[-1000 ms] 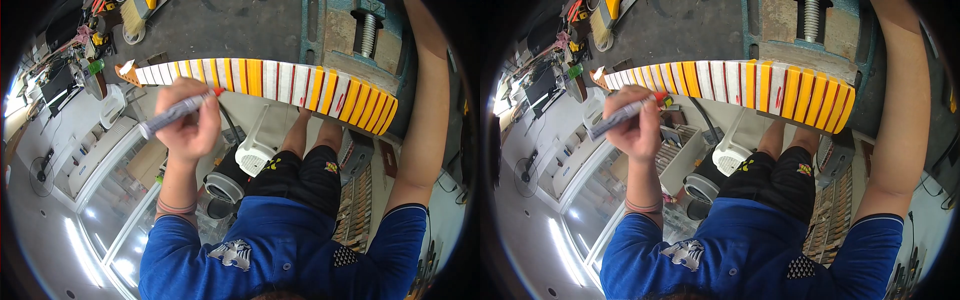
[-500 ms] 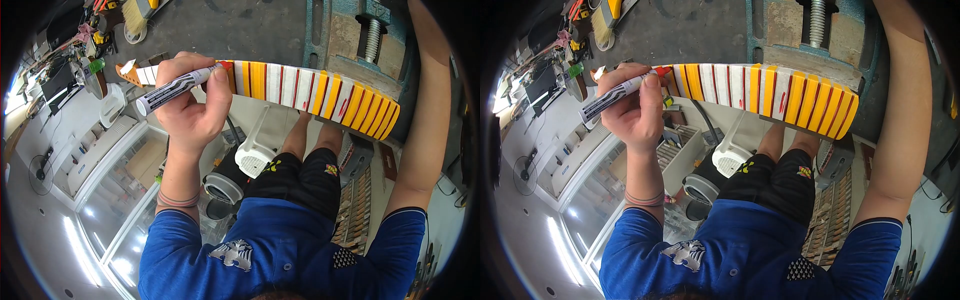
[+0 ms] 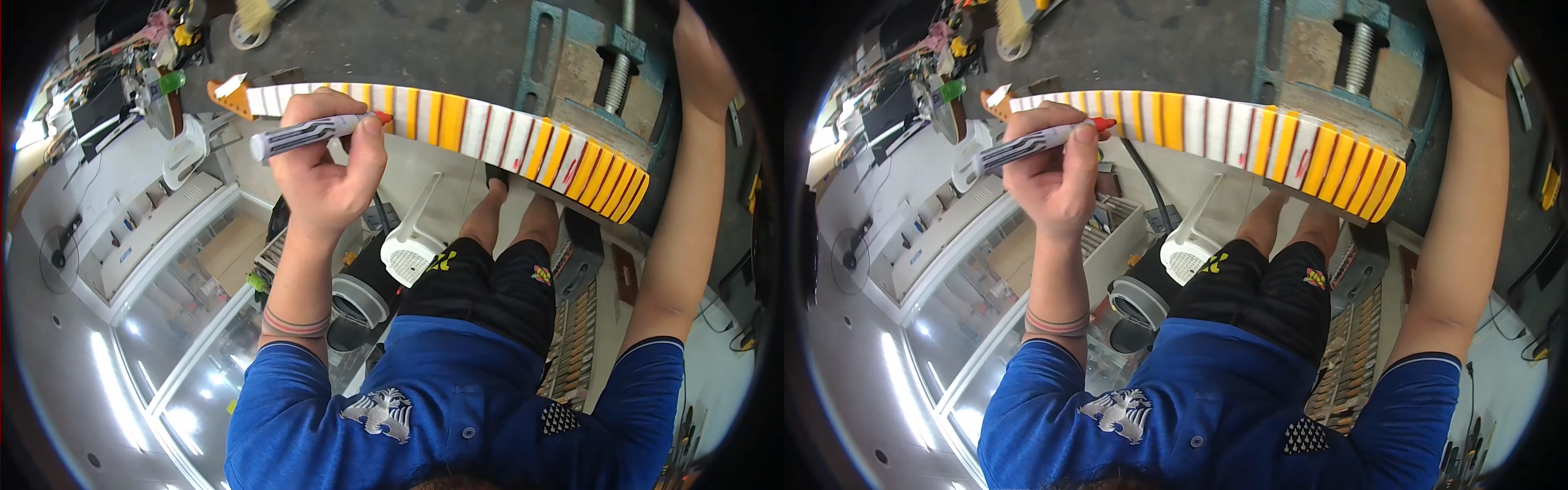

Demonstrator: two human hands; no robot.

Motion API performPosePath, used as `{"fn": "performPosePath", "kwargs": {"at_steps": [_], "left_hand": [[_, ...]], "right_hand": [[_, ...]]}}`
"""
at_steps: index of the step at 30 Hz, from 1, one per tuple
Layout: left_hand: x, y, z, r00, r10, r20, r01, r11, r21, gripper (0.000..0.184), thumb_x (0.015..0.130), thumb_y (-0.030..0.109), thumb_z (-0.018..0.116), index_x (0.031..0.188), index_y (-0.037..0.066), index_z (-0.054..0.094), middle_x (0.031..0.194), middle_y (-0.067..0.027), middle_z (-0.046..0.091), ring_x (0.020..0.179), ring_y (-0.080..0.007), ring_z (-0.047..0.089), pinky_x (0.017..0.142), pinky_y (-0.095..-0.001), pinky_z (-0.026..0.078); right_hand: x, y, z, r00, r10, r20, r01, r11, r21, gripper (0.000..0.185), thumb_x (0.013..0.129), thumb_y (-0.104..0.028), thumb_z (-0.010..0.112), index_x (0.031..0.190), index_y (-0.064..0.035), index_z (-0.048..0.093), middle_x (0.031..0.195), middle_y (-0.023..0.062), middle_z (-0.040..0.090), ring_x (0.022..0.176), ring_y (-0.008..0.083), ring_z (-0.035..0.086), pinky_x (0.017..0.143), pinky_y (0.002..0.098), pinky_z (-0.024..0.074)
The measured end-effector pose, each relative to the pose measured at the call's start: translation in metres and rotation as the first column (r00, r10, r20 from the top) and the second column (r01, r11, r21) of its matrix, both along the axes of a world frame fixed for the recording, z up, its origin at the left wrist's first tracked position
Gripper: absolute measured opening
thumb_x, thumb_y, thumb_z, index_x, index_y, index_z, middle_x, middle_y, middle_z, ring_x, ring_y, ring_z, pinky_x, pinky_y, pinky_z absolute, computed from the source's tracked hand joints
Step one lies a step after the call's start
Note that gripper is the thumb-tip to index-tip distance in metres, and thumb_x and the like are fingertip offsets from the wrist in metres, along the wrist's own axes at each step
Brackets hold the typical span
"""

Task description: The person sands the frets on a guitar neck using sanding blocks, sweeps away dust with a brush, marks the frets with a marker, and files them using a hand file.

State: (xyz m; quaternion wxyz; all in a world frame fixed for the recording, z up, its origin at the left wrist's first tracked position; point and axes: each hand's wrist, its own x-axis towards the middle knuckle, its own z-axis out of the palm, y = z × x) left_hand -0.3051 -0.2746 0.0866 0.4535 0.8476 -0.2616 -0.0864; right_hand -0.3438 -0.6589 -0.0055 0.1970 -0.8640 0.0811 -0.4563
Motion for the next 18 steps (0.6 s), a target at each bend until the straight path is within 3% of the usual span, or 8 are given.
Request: {"fn": "performPosePath", "kwargs": {"at_steps": [2, 4, 7, 9, 13, 18], "left_hand": [[0.004, 0.013, -0.005, 0.999, 0.023, -0.042, -0.025, 0.998, -0.056, 0.013, 0.091, -0.005, 0.071, 0.100, -0.005, 0.062, 0.091, -0.0102, 0.068, 0.073, -0.0111, 0.063, 0.064, -0.0254, 0.050], [0.006, 0.023, -0.002, 0.992, 0.079, -0.098, -0.086, 0.994, -0.064, 0.014, 0.092, -0.004, 0.072, 0.101, -0.005, 0.063, 0.091, -0.0087, 0.068, 0.075, -0.0104, 0.063, 0.066, -0.0259, 0.051], [0.013, 0.030, -0.013, 0.984, 0.112, -0.138, -0.130, 0.983, -0.129, 0.014, 0.092, -0.004, 0.073, 0.102, -0.003, 0.063, 0.090, -0.0076, 0.068, 0.074, -0.0098, 0.062, 0.065, -0.0253, 0.050], [0.019, 0.024, -0.014, 0.995, 0.018, -0.098, -0.034, 0.986, -0.165, 0.014, 0.092, -0.003, 0.073, 0.102, -0.002, 0.063, 0.089, -0.0070, 0.067, 0.073, -0.0093, 0.061, 0.065, -0.0247, 0.049], [0.031, 0.012, -0.018, 0.986, -0.139, 0.091, 0.150, 0.982, -0.117, 0.013, 0.090, -0.001, 0.075, 0.097, 0.000, 0.064, 0.084, -0.0057, 0.067, 0.064, -0.0096, 0.062, 0.058, -0.0242, 0.051], [0.039, 0.005, -0.021, 0.968, -0.207, 0.140, 0.221, 0.971, -0.090, 0.013, 0.087, 0.000, 0.077, 0.092, 0.002, 0.065, 0.081, -0.0052, 0.066, 0.059, -0.0096, 0.062, 0.053, -0.0242, 0.050]], "right_hand": [[-0.007, -0.005, -0.005, 0.999, 0.028, 0.020, -0.029, 0.998, 0.055, 0.023, 0.111, -0.018, 0.061, 0.126, -0.0008, 0.067, 0.107, 0.0080, 0.072, 0.096, 0.0166, 0.066, 0.087, 0.0297, 0.0520], [-0.022, -0.005, -0.012, 0.983, -0.149, -0.110, 0.156, 0.986, 0.059, 0.025, 0.107, -0.010, 0.066, 0.129, 0.0008, 0.070, 0.110, 0.0064, 0.074, 0.097, 0.0129, 0.067, 0.090, 0.0262, 0.0529], [-0.065, 0.005, -0.012, 0.987, -0.041, -0.155, 0.072, 0.978, 0.198, 0.021, 0.106, -0.011, 0.068, 0.124, -0.0004, 0.072, 0.111, 0.0094, 0.076, 0.098, 0.0169, 0.071, 0.088, 0.0290, 0.0548], [-0.100, 0.021, -0.017, 0.981, -0.012, -0.196, 0.068, 0.956, 0.284, 0.019, 0.106, -0.014, 0.069, 0.120, -0.0029, 0.074, 0.110, 0.0103, 0.077, 0.096, 0.0205, 0.073, 0.088, 0.0317, 0.0557], [-0.149, 0.025, -0.008, 0.844, -0.139, -0.518, 0.270, 0.945, 0.186, 0.022, 0.109, -0.021, 0.065, 0.121, -0.0045, 0.074, 0.113, 0.0112, 0.078, 0.101, 0.0228, 0.075, 0.090, 0.0339, 0.0562], [-0.150, 0.029, -0.012, 0.734, -0.267, -0.624, 0.431, 0.894, 0.125, 0.028, 0.110, -0.031, 0.061, 0.122, -0.0101, 0.075, 0.113, 0.0123, 0.078, 0.102, 0.0259, 0.075, 0.089, 0.0349, 0.0564]]}}
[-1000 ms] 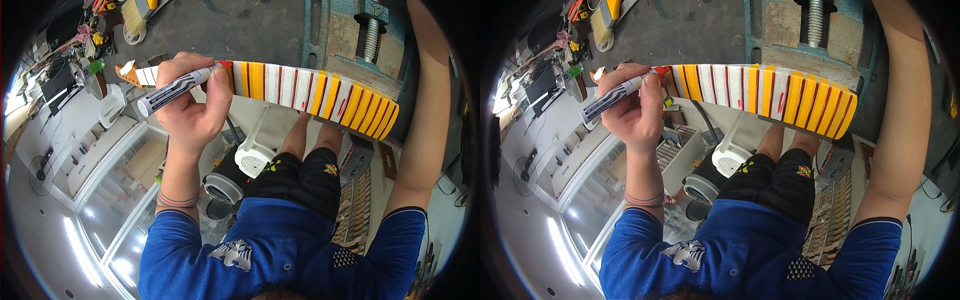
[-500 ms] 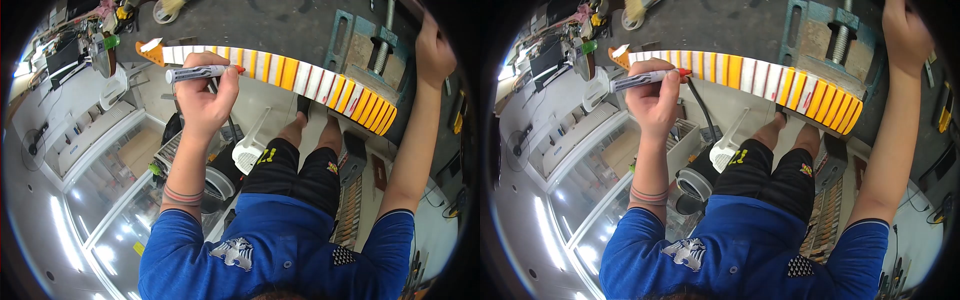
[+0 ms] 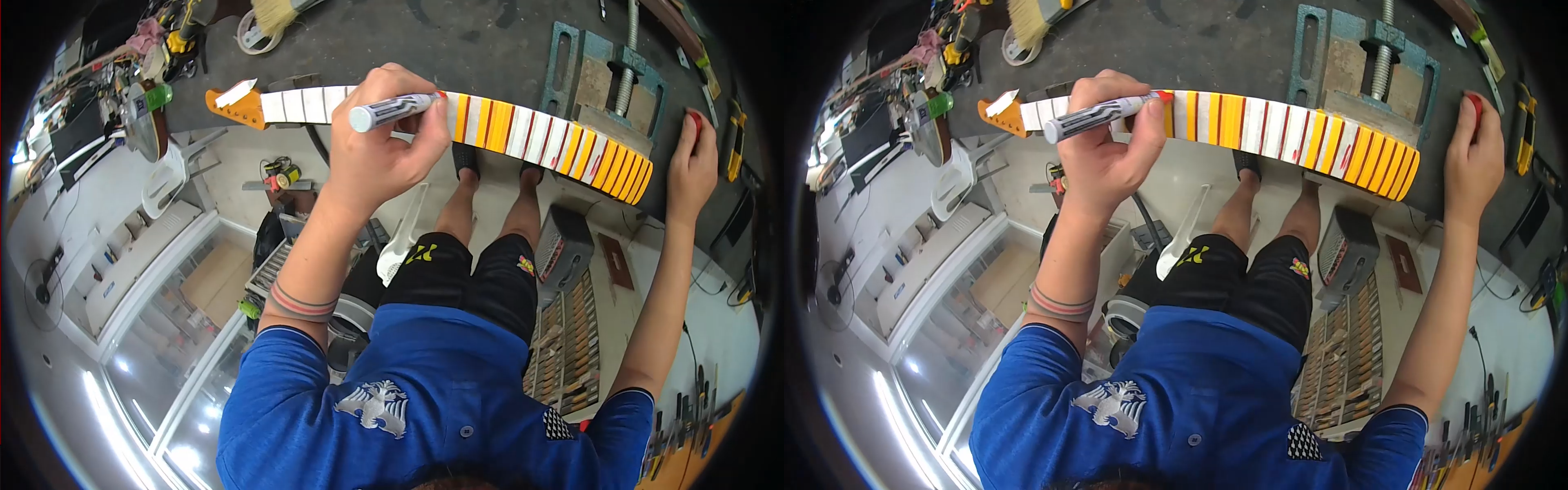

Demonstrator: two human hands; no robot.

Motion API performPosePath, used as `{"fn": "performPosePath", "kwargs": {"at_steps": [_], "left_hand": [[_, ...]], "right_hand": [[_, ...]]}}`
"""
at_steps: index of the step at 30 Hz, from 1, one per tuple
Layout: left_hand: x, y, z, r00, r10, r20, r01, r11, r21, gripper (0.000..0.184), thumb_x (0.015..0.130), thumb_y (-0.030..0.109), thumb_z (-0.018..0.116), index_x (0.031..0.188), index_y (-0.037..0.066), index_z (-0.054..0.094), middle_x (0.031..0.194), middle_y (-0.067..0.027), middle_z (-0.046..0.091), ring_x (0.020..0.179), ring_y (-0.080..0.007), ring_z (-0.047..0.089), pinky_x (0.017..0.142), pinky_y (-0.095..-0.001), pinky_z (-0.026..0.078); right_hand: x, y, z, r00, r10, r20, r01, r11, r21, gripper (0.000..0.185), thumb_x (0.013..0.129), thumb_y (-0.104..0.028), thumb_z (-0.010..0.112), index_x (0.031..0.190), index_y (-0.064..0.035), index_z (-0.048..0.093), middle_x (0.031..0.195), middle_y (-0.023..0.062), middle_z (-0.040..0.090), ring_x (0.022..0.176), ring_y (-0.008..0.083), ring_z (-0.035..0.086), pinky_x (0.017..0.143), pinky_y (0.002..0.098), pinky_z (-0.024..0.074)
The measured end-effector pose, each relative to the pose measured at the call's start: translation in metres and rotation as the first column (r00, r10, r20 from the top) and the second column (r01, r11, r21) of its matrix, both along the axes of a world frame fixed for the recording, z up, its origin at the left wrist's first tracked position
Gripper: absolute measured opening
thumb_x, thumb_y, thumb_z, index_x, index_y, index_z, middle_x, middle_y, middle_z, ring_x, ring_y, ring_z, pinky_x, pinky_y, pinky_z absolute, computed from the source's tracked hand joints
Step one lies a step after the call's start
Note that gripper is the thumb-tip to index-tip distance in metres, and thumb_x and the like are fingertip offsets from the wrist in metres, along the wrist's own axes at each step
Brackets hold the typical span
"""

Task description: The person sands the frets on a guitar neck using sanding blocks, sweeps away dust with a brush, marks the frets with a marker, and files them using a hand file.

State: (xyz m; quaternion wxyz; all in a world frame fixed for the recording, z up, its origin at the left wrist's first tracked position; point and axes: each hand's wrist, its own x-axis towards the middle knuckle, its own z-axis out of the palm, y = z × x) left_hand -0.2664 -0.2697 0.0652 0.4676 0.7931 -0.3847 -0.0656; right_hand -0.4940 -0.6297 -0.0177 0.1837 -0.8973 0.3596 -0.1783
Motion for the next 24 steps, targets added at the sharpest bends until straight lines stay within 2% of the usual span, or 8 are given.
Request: {"fn": "performPosePath", "kwargs": {"at_steps": [2, 6, 18, 24], "left_hand": [[0.003, 0.000, -0.001, 1.000, -0.015, 0.003, 0.015, 1.000, 0.007, 0.013, 0.088, -0.001, 0.077, 0.092, 0.002, 0.065, 0.081, -0.0049, 0.066, 0.058, -0.0087, 0.061, 0.052, -0.0235, 0.049], [0.003, 0.001, -0.007, 0.999, -0.033, -0.021, 0.033, 0.999, -0.016, 0.014, 0.088, -0.002, 0.078, 0.095, 0.000, 0.066, 0.081, -0.0054, 0.066, 0.058, -0.0078, 0.059, 0.051, -0.0230, 0.047], [0.003, 0.003, -0.015, 0.999, -0.032, -0.024, 0.031, 0.999, -0.044, 0.015, 0.090, -0.003, 0.077, 0.099, -0.001, 0.065, 0.083, -0.0062, 0.065, 0.059, -0.0076, 0.055, 0.051, -0.0229, 0.044], [0.000, -0.002, -0.009, 0.997, -0.052, 0.061, 0.052, 0.999, 0.012, 0.018, 0.087, -0.004, 0.078, 0.097, 0.001, 0.064, 0.080, -0.0063, 0.066, 0.059, -0.0081, 0.057, 0.053, -0.0228, 0.046]], "right_hand": [[0.000, -0.003, -0.005, 0.999, -0.018, -0.038, 0.015, 0.998, -0.062, 0.029, 0.110, -0.035, 0.061, 0.123, -0.0130, 0.075, 0.113, 0.0120, 0.078, 0.103, 0.0270, 0.076, 0.088, 0.0347, 0.0564], [-0.006, -0.007, -0.009, 1.000, -0.001, 0.026, 0.002, 1.000, -0.008, 0.030, 0.110, -0.036, 0.061, 0.124, -0.0141, 0.076, 0.113, 0.0090, 0.079, 0.101, 0.0246, 0.076, 0.088, 0.0331, 0.0564], [-0.009, -0.011, -0.013, 0.999, 0.024, 0.040, -0.024, 1.000, 0.000, 0.031, 0.110, -0.041, 0.061, 0.125, -0.0183, 0.075, 0.114, 0.0043, 0.079, 0.102, 0.0221, 0.074, 0.090, 0.0314, 0.0549], [-0.012, -0.013, -0.015, 0.999, 0.029, 0.029, -0.028, 0.999, -0.025, 0.032, 0.110, -0.043, 0.060, 0.127, -0.0206, 0.076, 0.115, 0.0026, 0.079, 0.103, 0.0206, 0.074, 0.091, 0.0310, 0.0548]]}}
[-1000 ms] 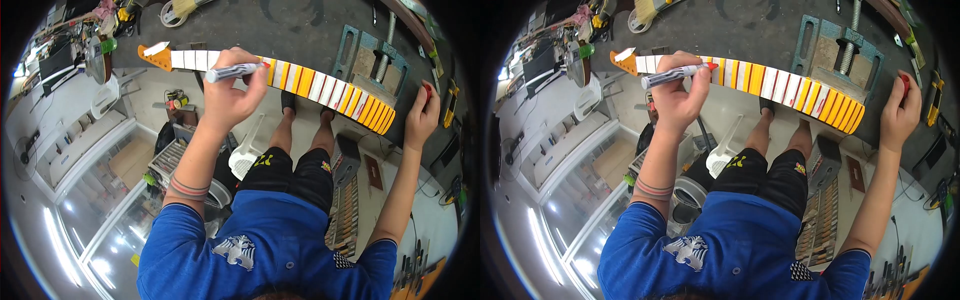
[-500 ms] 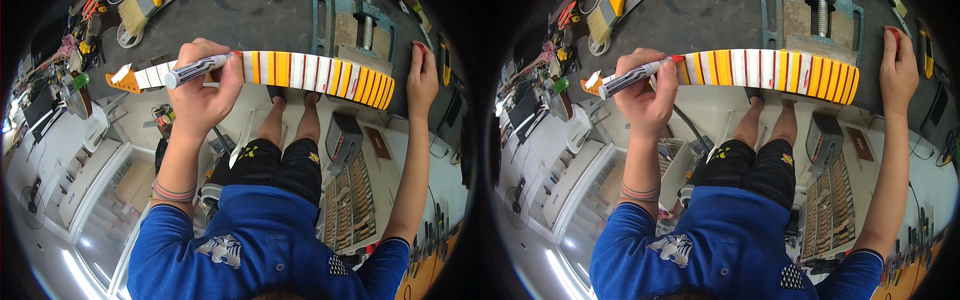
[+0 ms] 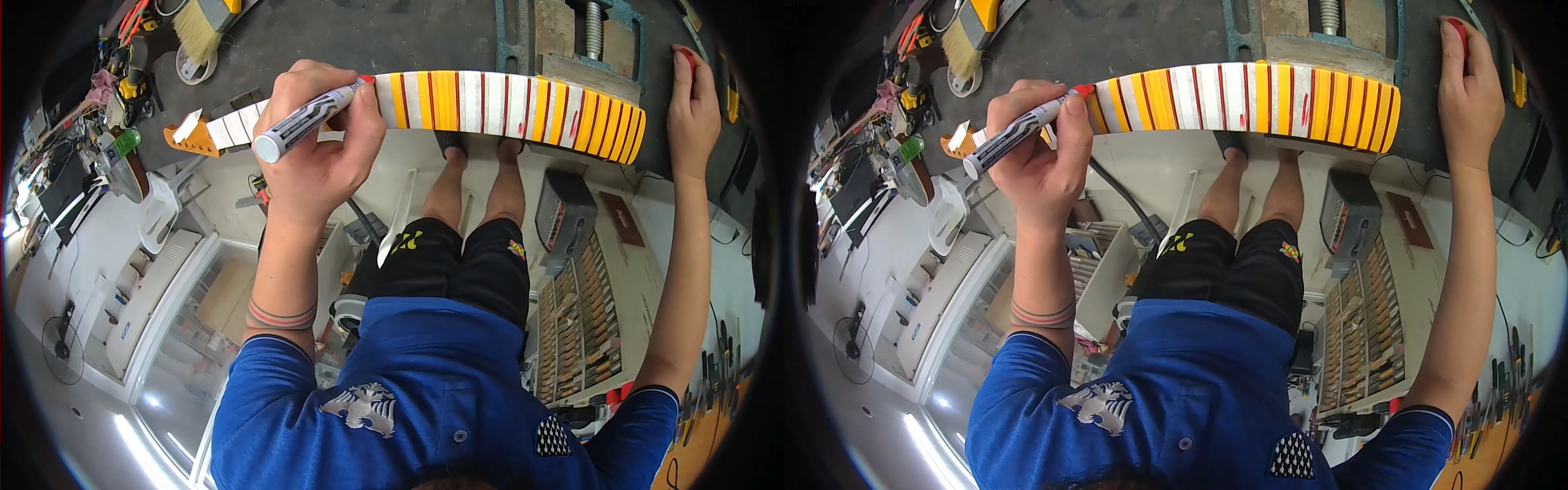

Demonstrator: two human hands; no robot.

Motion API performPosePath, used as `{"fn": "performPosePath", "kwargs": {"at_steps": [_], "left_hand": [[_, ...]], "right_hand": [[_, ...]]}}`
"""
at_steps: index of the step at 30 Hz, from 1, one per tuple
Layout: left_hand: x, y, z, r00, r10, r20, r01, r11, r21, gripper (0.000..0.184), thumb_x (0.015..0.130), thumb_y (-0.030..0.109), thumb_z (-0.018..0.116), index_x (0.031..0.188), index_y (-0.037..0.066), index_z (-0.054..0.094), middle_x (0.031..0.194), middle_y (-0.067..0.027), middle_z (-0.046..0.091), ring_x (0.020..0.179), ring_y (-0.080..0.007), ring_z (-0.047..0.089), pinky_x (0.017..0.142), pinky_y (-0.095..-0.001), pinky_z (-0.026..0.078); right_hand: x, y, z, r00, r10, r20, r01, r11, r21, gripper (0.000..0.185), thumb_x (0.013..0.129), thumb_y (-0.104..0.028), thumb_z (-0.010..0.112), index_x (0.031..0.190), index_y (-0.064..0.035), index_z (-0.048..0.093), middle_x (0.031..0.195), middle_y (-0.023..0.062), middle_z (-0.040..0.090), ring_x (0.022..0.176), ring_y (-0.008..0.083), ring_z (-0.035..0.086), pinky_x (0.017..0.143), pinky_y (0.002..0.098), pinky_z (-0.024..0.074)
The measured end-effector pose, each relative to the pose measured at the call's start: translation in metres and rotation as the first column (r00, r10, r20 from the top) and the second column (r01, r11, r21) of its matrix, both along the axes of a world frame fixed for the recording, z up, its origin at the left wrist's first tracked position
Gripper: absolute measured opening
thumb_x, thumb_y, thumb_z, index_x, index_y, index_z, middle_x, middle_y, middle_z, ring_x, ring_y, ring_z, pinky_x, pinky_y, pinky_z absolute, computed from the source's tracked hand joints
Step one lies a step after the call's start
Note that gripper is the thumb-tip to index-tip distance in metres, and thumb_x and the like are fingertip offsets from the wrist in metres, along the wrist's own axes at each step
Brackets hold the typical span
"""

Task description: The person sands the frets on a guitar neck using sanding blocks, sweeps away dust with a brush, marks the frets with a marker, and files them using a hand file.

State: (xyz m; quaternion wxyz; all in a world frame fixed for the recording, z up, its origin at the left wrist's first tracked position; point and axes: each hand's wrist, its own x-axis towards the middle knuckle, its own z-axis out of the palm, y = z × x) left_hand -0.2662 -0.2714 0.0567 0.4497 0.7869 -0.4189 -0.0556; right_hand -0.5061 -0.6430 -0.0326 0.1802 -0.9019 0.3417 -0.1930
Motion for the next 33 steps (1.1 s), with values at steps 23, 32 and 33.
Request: {"fn": "performPosePath", "kwargs": {"at_steps": [23, 32, 33], "left_hand": [[0.018, 0.029, 0.002, 0.976, 0.056, -0.212, -0.054, 0.998, 0.015, 0.018, 0.091, -0.006, 0.074, 0.103, -0.003, 0.062, 0.088, -0.0089, 0.068, 0.069, -0.0085, 0.056, 0.059, -0.0230, 0.044], [0.019, 0.023, -0.001, 0.999, -0.027, -0.037, 0.027, 1.000, -0.002, 0.020, 0.089, -0.005, 0.077, 0.103, -0.002, 0.063, 0.087, -0.0090, 0.068, 0.065, -0.0074, 0.058, 0.056, -0.0222, 0.046], [0.017, 0.024, 0.000, 0.999, -0.034, -0.024, 0.035, 0.999, 0.011, 0.021, 0.088, -0.005, 0.077, 0.103, -0.002, 0.063, 0.087, -0.0091, 0.069, 0.066, -0.0072, 0.060, 0.056, -0.0219, 0.047]], "right_hand": [[-0.003, -0.004, -0.004, 0.998, 0.017, -0.067, -0.016, 1.000, 0.019, 0.032, 0.113, -0.030, 0.057, 0.133, -0.0093, 0.073, 0.125, 0.0063, 0.077, 0.114, 0.0143, 0.072, 0.099, 0.0264, 0.0518], [-0.006, -0.009, -0.009, 0.999, 0.037, -0.010, -0.036, 0.999, 0.016, 0.032, 0.112, -0.039, 0.058, 0.130, -0.0187, 0.075, 0.122, 0.0028, 0.078, 0.109, 0.0177, 0.074, 0.095, 0.0291, 0.0544], [-0.006, -0.009, -0.009, 0.999, 0.032, -0.015, -0.032, 0.999, 0.019, 0.032, 0.112, -0.039, 0.058, 0.130, -0.0186, 0.075, 0.122, 0.0029, 0.078, 0.109, 0.0177, 0.074, 0.095, 0.0291, 0.0544]]}}
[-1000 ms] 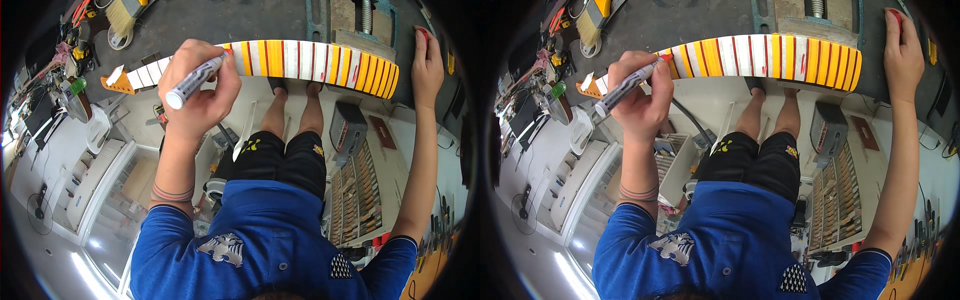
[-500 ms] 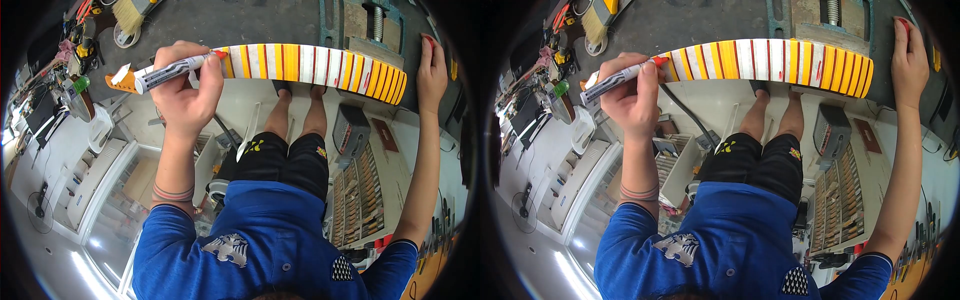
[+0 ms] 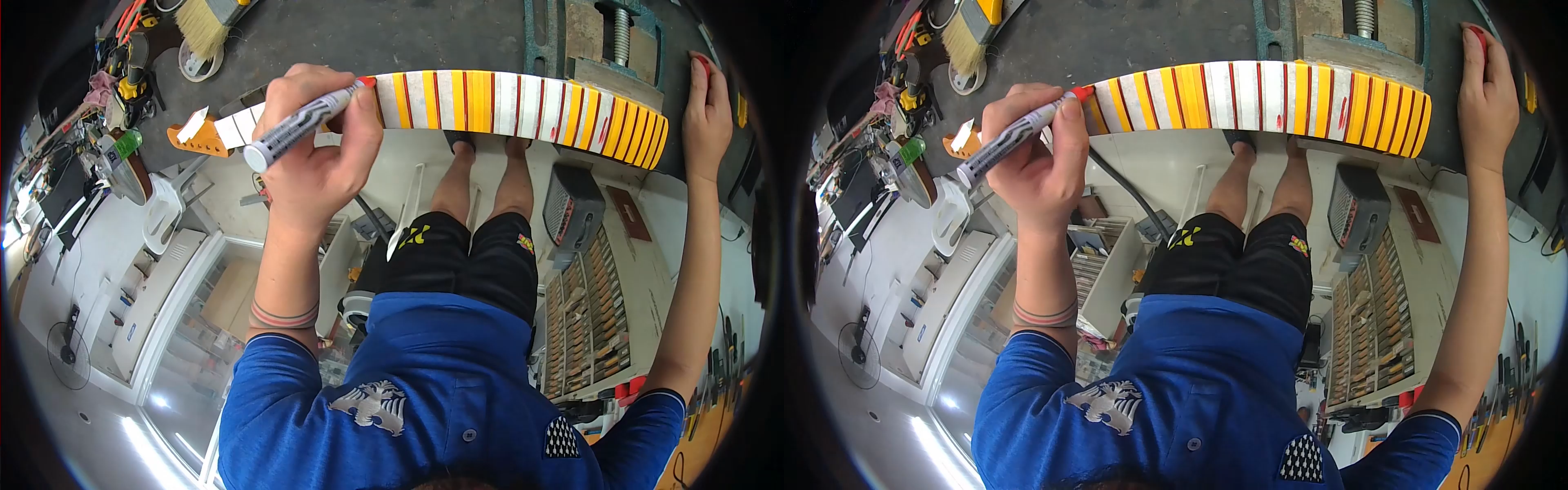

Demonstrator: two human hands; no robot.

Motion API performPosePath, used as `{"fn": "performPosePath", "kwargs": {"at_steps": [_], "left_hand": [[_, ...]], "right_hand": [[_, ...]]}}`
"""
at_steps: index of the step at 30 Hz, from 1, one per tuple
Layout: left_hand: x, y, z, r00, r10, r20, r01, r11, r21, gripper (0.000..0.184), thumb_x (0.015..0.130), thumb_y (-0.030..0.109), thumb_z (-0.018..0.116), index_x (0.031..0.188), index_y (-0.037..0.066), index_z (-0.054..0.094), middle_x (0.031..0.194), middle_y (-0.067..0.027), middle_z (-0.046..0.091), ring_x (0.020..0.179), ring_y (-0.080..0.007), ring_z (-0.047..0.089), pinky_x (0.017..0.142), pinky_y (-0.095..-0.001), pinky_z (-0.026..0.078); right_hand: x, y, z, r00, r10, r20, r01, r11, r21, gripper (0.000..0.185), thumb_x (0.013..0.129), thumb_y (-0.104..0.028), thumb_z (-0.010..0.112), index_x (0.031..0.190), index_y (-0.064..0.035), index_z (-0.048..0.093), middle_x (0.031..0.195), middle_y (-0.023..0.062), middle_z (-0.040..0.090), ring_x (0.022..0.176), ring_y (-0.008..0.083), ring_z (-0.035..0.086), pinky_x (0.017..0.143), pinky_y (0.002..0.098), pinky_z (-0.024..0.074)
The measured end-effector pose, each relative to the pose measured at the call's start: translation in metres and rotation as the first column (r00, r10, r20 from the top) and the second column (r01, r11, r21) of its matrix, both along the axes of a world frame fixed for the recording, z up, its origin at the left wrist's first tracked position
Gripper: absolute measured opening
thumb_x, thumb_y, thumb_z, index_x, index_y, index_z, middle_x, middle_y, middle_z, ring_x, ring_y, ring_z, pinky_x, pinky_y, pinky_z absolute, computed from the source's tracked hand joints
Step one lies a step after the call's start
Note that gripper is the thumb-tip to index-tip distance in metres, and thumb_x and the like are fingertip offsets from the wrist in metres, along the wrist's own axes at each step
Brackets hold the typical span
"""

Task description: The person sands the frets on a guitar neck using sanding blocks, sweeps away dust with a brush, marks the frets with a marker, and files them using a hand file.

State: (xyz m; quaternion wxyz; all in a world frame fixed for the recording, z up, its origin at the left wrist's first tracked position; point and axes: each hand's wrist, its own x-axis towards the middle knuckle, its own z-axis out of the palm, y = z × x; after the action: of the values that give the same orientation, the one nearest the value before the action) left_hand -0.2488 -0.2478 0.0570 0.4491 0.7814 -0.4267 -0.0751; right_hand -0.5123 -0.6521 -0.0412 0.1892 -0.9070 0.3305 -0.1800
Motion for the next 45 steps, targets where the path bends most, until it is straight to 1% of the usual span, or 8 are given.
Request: {"fn": "performPosePath", "kwargs": {"at_steps": [5, 6, 11, 21, 27, 34, 39, 45], "left_hand": [[-0.011, 0.020, 0.004, 0.991, -0.130, 0.038, 0.128, 0.991, 0.040, 0.021, 0.083, -0.006, 0.077, 0.098, -0.001, 0.063, 0.081, -0.0106, 0.069, 0.064, -0.0174, 0.065, 0.059, -0.0292, 0.052], [-0.017, 0.023, 0.016, 0.989, -0.143, -0.040, 0.147, 0.977, 0.152, 0.021, 0.081, -0.008, 0.076, 0.096, -0.001, 0.063, 0.079, -0.0123, 0.068, 0.063, -0.0220, 0.065, 0.060, -0.0321, 0.052], [-0.005, 0.033, 0.006, 0.984, -0.017, -0.175, 0.001, 0.996, -0.091, 0.020, 0.088, -0.008, 0.072, 0.103, -0.003, 0.060, 0.085, -0.0120, 0.068, 0.071, -0.0160, 0.062, 0.063, -0.0295, 0.048], [0.015, 0.024, 0.004, 0.978, 0.122, -0.170, -0.115, 0.992, 0.050, 0.018, 0.091, -0.005, 0.075, 0.104, -0.003, 0.062, 0.091, -0.0089, 0.068, 0.070, -0.0083, 0.056, 0.062, -0.0221, 0.044], [0.015, 0.017, 0.000, 0.997, 0.058, -0.052, -0.060, 0.998, -0.026, 0.018, 0.087, -0.005, 0.077, 0.099, -0.001, 0.064, 0.085, -0.0068, 0.067, 0.065, -0.0100, 0.057, 0.058, -0.0267, 0.046], [-0.005, 0.042, 0.019, 0.992, -0.130, -0.003, 0.128, 0.976, 0.177, 0.018, 0.084, -0.009, 0.073, 0.097, -0.001, 0.063, 0.078, -0.0098, 0.067, 0.062, -0.0187, 0.062, 0.059, -0.0293, 0.051], [0.012, 0.052, 0.004, 0.991, 0.032, -0.131, -0.040, 0.998, -0.055, 0.019, 0.089, -0.010, 0.070, 0.104, -0.004, 0.059, 0.090, -0.0136, 0.068, 0.073, -0.0156, 0.061, 0.063, -0.0291, 0.050], [0.028, 0.048, 0.003, 0.972, 0.152, -0.179, -0.150, 0.988, 0.025, 0.018, 0.092, -0.006, 0.073, 0.104, -0.004, 0.060, 0.089, -0.0105, 0.068, 0.072, -0.0109, 0.057, 0.062, -0.0246, 0.045]], "right_hand": [[0.000, -0.002, -0.002, 1.000, 0.000, 0.003, 0.000, 1.000, 0.010, 0.033, 0.112, -0.039, 0.058, 0.131, -0.0179, 0.075, 0.122, 0.0035, 0.078, 0.109, 0.0177, 0.074, 0.095, 0.0293, 0.0545], [0.000, -0.002, -0.002, 1.000, -0.005, -0.004, 0.005, 1.000, 0.003, 0.033, 0.112, -0.039, 0.058, 0.131, -0.0178, 0.075, 0.122, 0.0037, 0.078, 0.109, 0.0178, 0.074, 0.095, 0.0293, 0.0545], [-0.002, -0.004, -0.004, 1.000, -0.012, -0.022, 0.012, 1.000, -0.004, 0.033, 0.111, -0.039, 0.059, 0.131, -0.0174, 0.075, 0.122, 0.0044, 0.078, 0.109, 0.0186, 0.074, 0.094, 0.0295, 0.0547], [-0.002, -0.006, -0.005, 0.999, -0.024, -0.031, 0.024, 1.000, 0.000, 0.033, 0.112, -0.039, 0.058, 0.131, -0.0176, 0.075, 0.122, 0.0041, 0.078, 0.109, 0.0180, 0.074, 0.095, 0.0293, 0.0544], [-0.003, -0.007, -0.004, 0.999, -0.027, -0.045, 0.028, 0.999, 0.021, 0.033, 0.112, -0.038, 0.058, 0.131, -0.0179, 0.075, 0.123, 0.0032, 0.078, 0.111, 0.0172, 0.073, 0.095, 0.0285, 0.0539], [-0.004, -0.009, -0.006, 0.998, -0.019, -0.054, 0.020, 1.000, 0.025, 0.032, 0.112, -0.036, 0.057, 0.132, -0.0169, 0.075, 0.125, 0.0035, 0.077, 0.111, 0.0171, 0.073, 0.096, 0.0282, 0.0537], [0.002, 0.000, 0.002, 0.995, 0.005, -0.103, -0.012, 0.998, -0.059, 0.034, 0.115, -0.032, 0.055, 0.133, -0.0078, 0.072, 0.121, 0.0083, 0.076, 0.109, 0.0146, 0.071, 0.096, 0.0269, 0.0519], [-0.001, -0.006, 0.000, 0.989, -0.030, -0.147, 0.025, 0.999, -0.039, 0.035, 0.115, -0.034, 0.055, 0.133, -0.0085, 0.072, 0.120, 0.0087, 0.076, 0.108, 0.0152, 0.071, 0.095, 0.0271, 0.0517]]}}
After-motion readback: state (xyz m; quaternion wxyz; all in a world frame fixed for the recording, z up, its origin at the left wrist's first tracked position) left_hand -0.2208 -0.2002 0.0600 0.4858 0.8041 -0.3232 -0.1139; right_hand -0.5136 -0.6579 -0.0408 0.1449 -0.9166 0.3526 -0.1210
